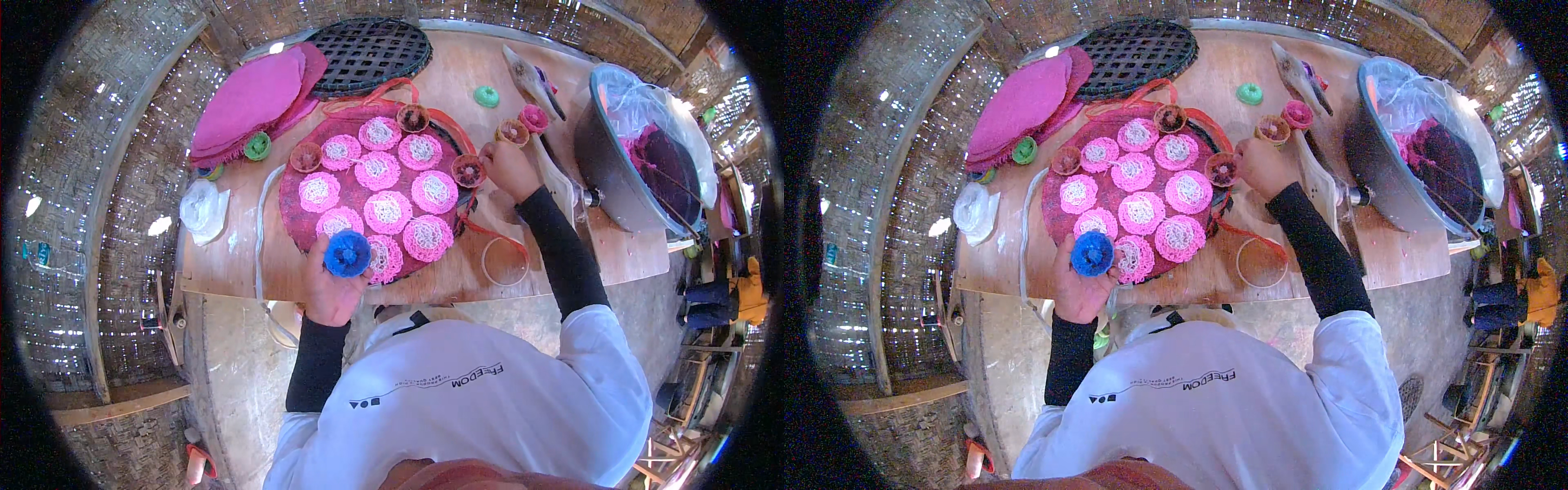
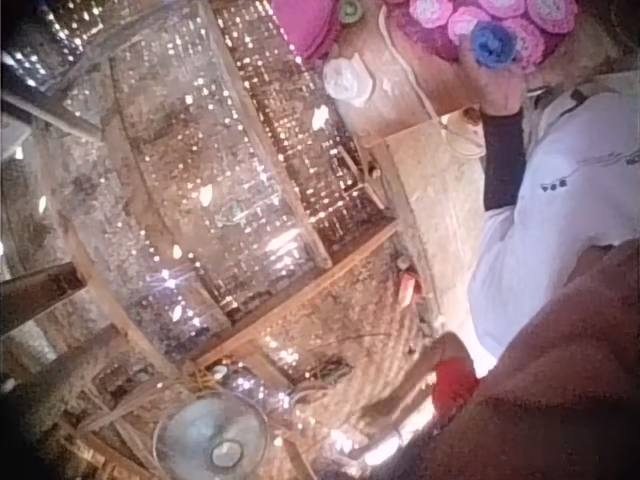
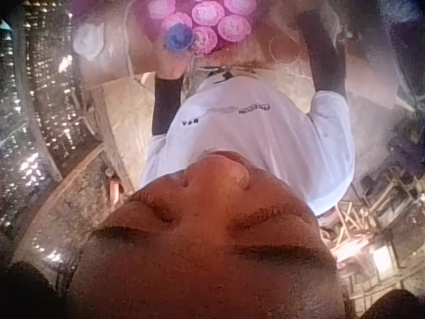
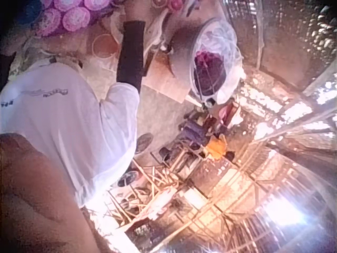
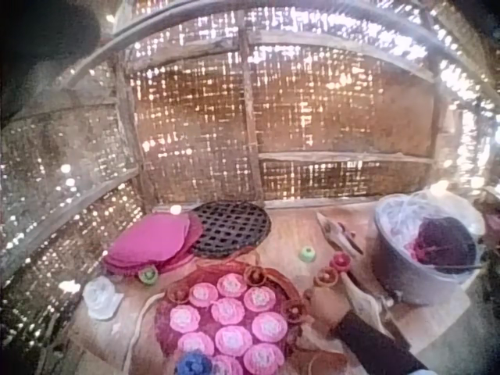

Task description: The person is decorating pink circular cakes by applying a pink mixture using a wooden extruder tool and a brush on a wooden table.

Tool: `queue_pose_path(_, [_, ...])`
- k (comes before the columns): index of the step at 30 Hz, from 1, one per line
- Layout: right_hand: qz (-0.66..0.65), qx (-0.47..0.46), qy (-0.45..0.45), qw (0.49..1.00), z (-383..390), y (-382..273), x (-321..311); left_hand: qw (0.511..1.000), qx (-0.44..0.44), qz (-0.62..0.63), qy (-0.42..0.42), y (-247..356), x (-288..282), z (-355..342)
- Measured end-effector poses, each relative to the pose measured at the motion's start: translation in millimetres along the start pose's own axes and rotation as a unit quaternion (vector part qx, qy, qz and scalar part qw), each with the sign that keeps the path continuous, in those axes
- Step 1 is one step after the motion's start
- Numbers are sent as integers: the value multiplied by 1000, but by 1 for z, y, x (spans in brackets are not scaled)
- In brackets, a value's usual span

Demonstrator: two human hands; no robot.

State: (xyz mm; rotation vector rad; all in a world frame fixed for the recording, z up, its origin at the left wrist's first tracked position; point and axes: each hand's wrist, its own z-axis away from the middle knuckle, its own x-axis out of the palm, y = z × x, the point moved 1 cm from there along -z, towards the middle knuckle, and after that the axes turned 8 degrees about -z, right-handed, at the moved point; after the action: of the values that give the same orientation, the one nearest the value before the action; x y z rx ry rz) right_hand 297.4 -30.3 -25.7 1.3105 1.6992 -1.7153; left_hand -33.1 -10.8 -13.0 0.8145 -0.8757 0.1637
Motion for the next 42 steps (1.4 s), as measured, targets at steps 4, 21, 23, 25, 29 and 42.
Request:
queue_pose_path(4, [18, 7, -12, 1000, 1, 6, 1, 1000, 4, -4, 4, 0, -1, -1])
queue_pose_path(21, [-260, -304, -234, 886, 35, -194, 51, 992, 84, -89, -20, 0, -12, 25])
queue_pose_path(23, [-236, -333, -168, 897, 14, -198, 68, 950, 178, -244, 79, 6, -29, 30])
queue_pose_path(25, [-203, -336, -148, 908, -14, -204, 87, 896, 246, -339, 147, 19, -40, 43])
queue_pose_path(29, [-135, -361, -149, 911, -48, -208, 131, 788, 333, -429, 291, 33, -74, 60])
queue_pose_path(42, [-103, -377, -325, 861, -11, -205, 129, 676, 348, -560, 329, 23, -110, 53])
